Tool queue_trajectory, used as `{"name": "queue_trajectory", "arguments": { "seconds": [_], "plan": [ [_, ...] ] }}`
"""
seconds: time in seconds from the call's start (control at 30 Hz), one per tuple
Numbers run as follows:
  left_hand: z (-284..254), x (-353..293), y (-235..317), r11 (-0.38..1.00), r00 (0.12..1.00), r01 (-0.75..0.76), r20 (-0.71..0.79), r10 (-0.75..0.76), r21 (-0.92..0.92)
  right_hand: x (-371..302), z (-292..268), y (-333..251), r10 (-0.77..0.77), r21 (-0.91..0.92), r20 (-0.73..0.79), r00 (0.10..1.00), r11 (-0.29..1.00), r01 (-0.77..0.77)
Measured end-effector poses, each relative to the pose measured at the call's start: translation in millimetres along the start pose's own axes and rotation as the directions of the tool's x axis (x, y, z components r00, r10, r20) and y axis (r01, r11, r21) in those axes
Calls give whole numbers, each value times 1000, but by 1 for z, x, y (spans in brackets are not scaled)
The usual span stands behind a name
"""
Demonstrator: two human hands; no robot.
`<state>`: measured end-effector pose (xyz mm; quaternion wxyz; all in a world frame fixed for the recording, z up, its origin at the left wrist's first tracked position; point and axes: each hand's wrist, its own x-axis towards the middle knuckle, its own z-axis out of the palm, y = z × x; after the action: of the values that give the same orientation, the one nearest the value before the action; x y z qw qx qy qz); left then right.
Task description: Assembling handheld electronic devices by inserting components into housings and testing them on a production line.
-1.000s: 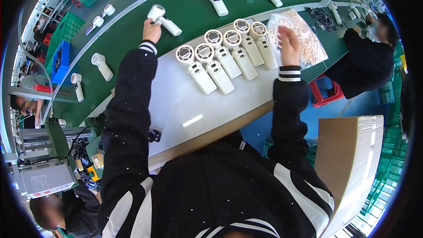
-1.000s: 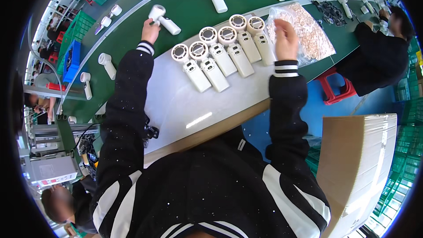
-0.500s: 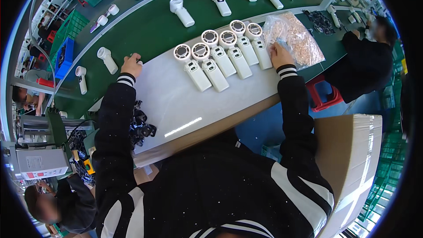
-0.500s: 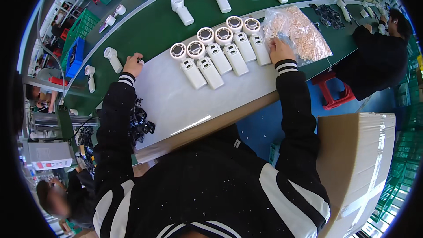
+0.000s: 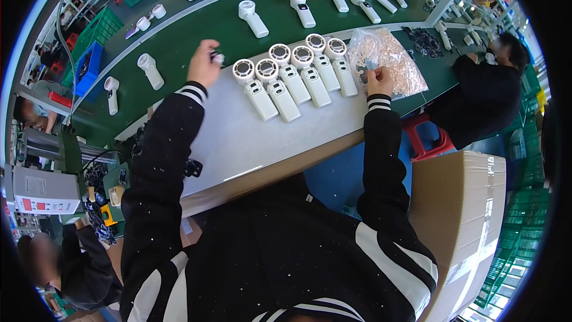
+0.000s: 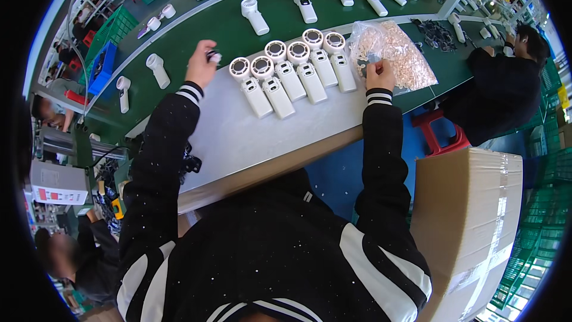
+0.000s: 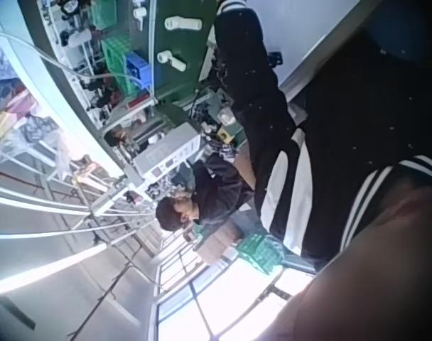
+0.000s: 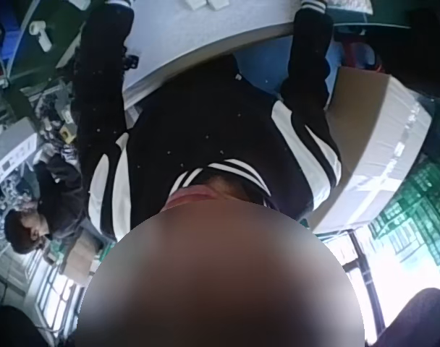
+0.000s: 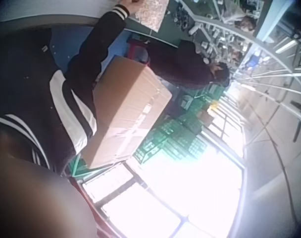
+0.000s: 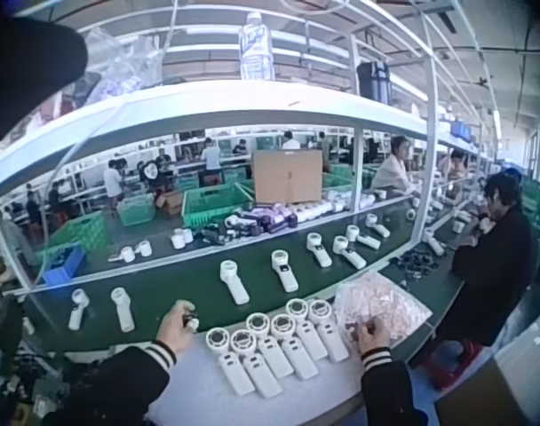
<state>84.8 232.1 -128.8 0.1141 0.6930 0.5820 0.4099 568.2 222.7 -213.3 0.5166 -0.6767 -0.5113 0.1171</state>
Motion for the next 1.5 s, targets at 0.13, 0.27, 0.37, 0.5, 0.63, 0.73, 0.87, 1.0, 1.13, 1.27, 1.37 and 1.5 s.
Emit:
{"name": "queue_trajectory", "arguments": {
  "seconds": [0.13,0.27,0.37,0.5,0.63,0.73,0.87,1.0,1.13,1.27,1.37,1.5],
  "plan": [
    [39,-46,81,956,980,-187,22,197,-225,-12,0,-40,7,115,-99,995,993,4],
    [47,-86,100,949,968,-131,168,184,-286,-9,-3,-29,-49,34,-6,999,998,49],
    [39,-103,92,960,974,-136,143,174,-244,-14,-3,-39,-92,56,41,995,994,90],
    [17,-122,83,977,976,-97,174,131,-191,-40,-13,-103,-181,245,147,972,959,142],
    [4,-140,80,910,992,-17,105,67,-414,-98,32,-149,-518,548,272,811,776,312],
    [-10,-144,80,875,997,76,21,-75,-477,-151,55,-193,-316,580,608,728,803,-136],
    [-33,-148,78,746,961,207,-11,-276,-633,-186,76,-210,-190,564,763,618,663,-492],
    [-63,-155,70,407,886,310,106,-451,-859,-199,69,-231,-114,429,856,504,702,-569],
    [-75,-164,75,255,855,405,265,-447,-878,-211,72,-231,-140,482,824,548,680,-552],
    [-77,-171,67,315,847,470,322,-422,-824,-222,86,-226,-222,577,712,666,725,-376],
    [-76,-174,57,468,868,476,314,-384,-745,-226,92,-227,-249,602,661,708,740,-301],
    [-72,-176,43,802,929,360,266,-258,-477,-228,98,-229,-241,602,628,740,753,-266]
  ]
}}
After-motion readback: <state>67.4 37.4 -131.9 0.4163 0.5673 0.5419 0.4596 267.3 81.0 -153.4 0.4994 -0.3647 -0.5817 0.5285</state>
